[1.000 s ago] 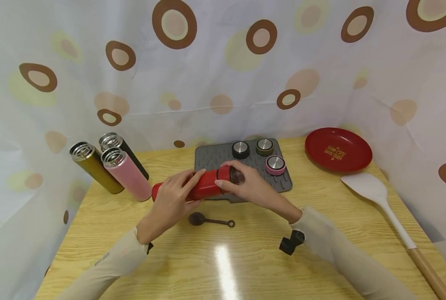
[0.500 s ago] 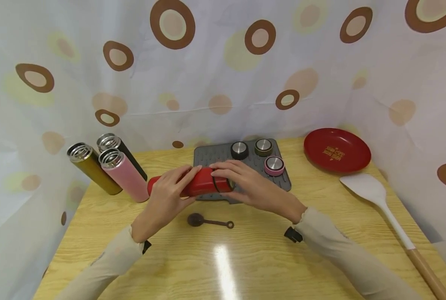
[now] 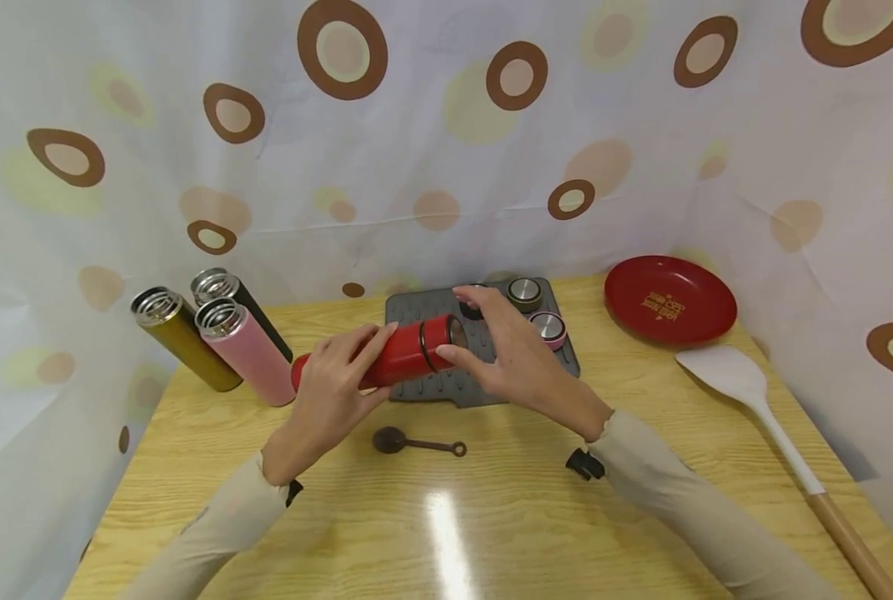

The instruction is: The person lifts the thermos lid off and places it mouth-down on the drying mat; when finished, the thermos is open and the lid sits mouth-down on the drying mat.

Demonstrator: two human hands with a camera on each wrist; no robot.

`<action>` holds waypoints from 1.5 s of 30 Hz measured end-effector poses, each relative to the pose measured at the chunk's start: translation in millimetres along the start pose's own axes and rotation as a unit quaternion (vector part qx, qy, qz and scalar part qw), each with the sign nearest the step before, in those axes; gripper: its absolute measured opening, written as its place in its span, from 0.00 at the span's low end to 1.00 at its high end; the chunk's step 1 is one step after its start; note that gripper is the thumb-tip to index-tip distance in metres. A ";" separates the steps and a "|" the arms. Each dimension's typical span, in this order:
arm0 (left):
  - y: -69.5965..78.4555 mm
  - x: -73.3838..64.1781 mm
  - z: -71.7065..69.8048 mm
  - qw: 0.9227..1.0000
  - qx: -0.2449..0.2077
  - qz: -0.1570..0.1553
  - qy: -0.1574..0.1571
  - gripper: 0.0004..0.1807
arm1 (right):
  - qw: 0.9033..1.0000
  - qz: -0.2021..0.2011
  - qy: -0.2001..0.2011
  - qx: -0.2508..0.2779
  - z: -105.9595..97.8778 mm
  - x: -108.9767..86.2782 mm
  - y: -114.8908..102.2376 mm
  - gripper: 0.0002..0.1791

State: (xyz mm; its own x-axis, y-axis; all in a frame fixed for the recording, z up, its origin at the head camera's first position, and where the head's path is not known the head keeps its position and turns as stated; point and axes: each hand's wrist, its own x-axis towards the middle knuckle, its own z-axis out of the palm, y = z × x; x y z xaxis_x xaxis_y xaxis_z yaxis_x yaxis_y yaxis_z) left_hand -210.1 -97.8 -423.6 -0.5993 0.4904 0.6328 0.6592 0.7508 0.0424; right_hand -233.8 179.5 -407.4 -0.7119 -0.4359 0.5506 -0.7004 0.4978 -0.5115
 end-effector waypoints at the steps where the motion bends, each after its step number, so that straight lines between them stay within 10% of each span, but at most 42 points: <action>1: -0.6 0.6 0.3 1.000 0.012 0.006 0.002 0.45 | 1.000 0.009 -0.001 -0.011 -0.1 0.1 -0.7 0.39; 5: -2.3 1.7 2.6 0.998 0.060 0.028 0.007 0.45 | 0.995 0.085 -0.039 0.023 1.4 0.5 -3.7 0.37; 10: -1.1 -1.4 6.6 0.995 0.086 0.042 0.026 0.42 | 0.962 0.192 -0.097 0.167 6.1 -3.1 -5.4 0.30; 13: -1.9 -6.2 9.9 0.995 0.086 0.042 0.036 0.41 | 0.970 0.135 -0.102 0.173 9.6 -6.4 -4.4 0.30; 17: -5.2 -11.0 11.6 0.997 0.063 0.025 0.034 0.42 | 0.992 -0.069 -0.096 0.042 11.1 -6.6 1.4 0.38; 22: -8.3 -12.7 11.0 0.998 0.051 0.016 0.026 0.43 | 0.970 -0.210 -0.083 -0.085 11.7 -5.9 6.5 0.42; 45: -1.8 -17.2 12.9 1.000 0.004 -0.030 -0.007 0.46 | 0.979 -0.186 -0.062 -0.046 5.7 -7.4 13.9 0.46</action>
State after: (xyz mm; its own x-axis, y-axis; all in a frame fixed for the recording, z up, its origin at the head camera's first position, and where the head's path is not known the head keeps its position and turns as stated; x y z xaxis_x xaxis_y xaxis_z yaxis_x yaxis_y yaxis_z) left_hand -206.9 -101.9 -444.6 -0.6435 0.4503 0.6190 0.6187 0.7821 0.0742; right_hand -238.5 185.3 -422.4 -0.4131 -0.6849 0.6002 -0.9090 0.3506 -0.2255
